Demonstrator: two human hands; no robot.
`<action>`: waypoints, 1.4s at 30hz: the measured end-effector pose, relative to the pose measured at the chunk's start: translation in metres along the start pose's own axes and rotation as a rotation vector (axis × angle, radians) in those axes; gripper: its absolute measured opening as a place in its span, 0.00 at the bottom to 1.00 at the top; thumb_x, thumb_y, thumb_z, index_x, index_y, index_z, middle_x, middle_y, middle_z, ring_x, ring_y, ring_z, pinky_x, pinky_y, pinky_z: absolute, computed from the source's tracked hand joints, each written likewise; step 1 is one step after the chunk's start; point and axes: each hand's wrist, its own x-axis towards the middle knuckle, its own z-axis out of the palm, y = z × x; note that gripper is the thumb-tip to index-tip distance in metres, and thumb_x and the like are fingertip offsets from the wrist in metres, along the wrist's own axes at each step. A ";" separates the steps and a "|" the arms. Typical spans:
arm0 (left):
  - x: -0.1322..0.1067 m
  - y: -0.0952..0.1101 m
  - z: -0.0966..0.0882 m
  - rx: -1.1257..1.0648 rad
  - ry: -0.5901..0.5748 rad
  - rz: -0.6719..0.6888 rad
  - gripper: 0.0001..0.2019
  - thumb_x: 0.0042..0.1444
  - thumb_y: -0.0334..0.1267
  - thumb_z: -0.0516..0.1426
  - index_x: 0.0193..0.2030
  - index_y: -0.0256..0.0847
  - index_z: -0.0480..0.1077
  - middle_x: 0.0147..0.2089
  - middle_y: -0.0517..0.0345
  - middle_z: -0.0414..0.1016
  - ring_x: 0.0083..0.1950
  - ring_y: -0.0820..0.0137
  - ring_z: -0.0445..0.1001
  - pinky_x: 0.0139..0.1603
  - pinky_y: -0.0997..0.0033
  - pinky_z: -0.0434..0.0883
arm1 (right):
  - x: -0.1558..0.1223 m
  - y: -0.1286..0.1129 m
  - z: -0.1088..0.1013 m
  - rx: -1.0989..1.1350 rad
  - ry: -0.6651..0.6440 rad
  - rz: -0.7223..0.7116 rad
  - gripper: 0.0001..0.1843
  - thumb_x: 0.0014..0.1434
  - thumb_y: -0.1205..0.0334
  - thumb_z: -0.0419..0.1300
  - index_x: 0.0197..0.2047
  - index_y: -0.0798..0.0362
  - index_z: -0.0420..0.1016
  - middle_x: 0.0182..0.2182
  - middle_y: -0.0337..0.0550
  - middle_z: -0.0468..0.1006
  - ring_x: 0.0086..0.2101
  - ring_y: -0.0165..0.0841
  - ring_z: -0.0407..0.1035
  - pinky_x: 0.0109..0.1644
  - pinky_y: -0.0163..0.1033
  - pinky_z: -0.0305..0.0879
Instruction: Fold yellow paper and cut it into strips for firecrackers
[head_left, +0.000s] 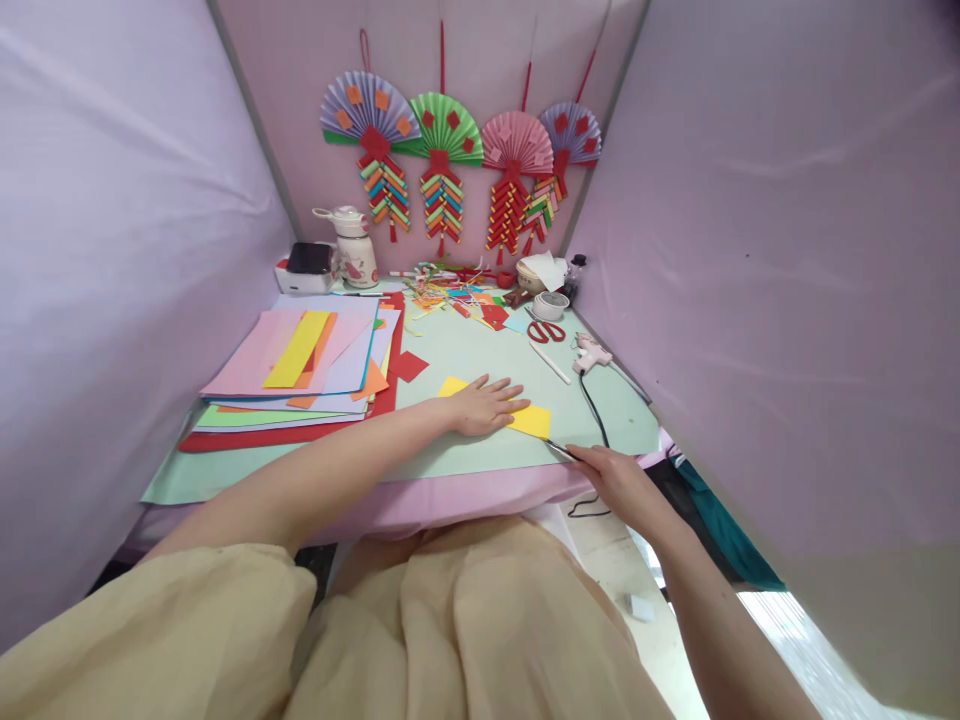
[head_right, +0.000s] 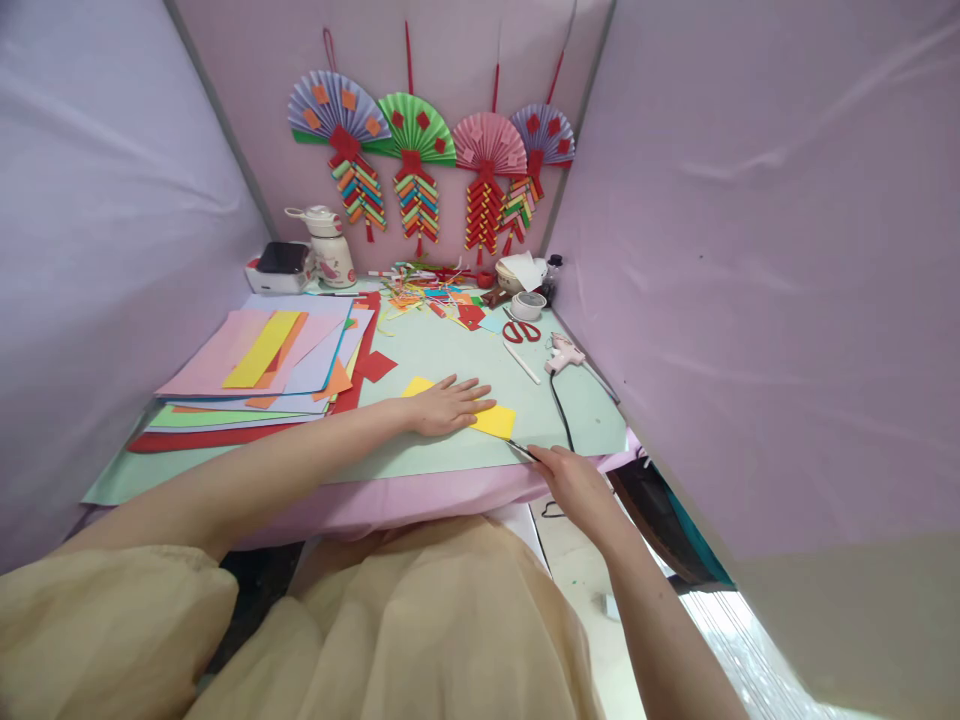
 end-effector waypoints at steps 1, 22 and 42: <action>0.000 0.000 0.000 -0.004 0.002 -0.001 0.27 0.65 0.49 0.37 0.70 0.50 0.45 0.73 0.58 0.38 0.73 0.60 0.35 0.68 0.45 0.36 | 0.001 -0.001 0.001 -0.014 0.004 0.006 0.20 0.65 0.62 0.47 0.56 0.48 0.70 0.42 0.47 0.78 0.41 0.37 0.72 0.44 0.38 0.65; 0.002 -0.004 0.005 -0.069 0.040 0.001 0.26 0.65 0.49 0.40 0.69 0.53 0.48 0.73 0.60 0.40 0.73 0.60 0.37 0.68 0.45 0.35 | -0.003 -0.025 0.015 -0.202 0.021 0.053 0.18 0.67 0.61 0.45 0.54 0.52 0.69 0.41 0.49 0.78 0.38 0.37 0.73 0.37 0.36 0.62; 0.001 -0.002 0.000 -0.075 -0.009 -0.014 0.26 0.65 0.48 0.37 0.70 0.51 0.47 0.73 0.59 0.39 0.73 0.60 0.35 0.68 0.45 0.35 | 0.007 -0.050 0.015 -0.141 0.010 0.100 0.11 0.65 0.61 0.48 0.45 0.52 0.70 0.39 0.48 0.79 0.39 0.40 0.73 0.36 0.38 0.59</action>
